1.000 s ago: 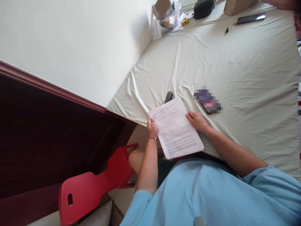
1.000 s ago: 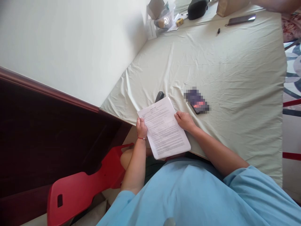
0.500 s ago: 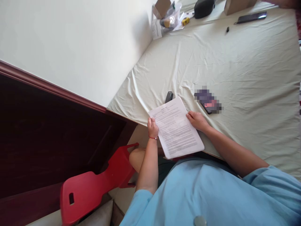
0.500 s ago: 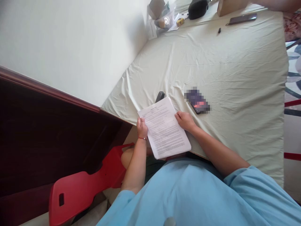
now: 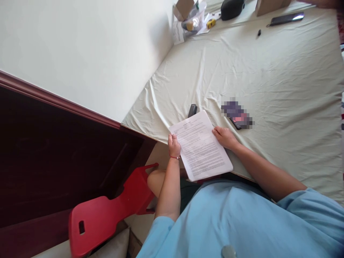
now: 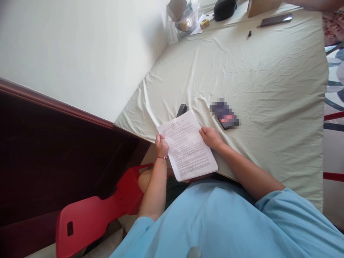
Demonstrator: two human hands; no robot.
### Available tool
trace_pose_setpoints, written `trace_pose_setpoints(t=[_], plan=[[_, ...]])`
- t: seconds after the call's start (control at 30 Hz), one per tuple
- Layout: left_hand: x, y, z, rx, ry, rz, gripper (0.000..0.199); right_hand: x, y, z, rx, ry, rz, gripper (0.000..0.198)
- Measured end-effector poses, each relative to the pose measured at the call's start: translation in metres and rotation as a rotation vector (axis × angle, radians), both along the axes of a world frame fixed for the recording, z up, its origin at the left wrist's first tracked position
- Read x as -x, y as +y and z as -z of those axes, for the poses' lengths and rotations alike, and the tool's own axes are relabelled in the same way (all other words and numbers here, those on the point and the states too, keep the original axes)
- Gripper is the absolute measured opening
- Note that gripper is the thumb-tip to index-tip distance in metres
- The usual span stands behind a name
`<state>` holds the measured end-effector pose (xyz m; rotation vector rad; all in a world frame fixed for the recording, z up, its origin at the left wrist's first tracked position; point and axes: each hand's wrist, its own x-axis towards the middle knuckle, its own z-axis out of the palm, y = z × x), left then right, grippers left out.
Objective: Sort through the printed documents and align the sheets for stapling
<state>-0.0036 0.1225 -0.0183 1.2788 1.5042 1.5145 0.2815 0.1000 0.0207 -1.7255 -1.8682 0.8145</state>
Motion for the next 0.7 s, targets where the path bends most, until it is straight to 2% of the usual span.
trace_pose_setpoints(t=[0.23,0.5,0.6,0.7], plan=[[-0.001,0.000,0.001,-0.001,-0.034,0.018,0.056,0.000,0.000,-0.002,0.010,0.000,0.006,0.030],[-0.001,-0.001,-0.001,-0.007,0.021,-0.003,0.056,0.000,0.000,0.000,0.003,0.041,0.020,0.030],[0.000,0.001,0.000,-0.010,0.050,-0.003,0.056,-0.001,0.001,0.001,-0.004,0.123,0.049,0.026],[0.000,0.002,0.001,-0.003,0.044,-0.001,0.057,-0.008,-0.002,-0.011,-0.074,0.287,0.152,0.018]])
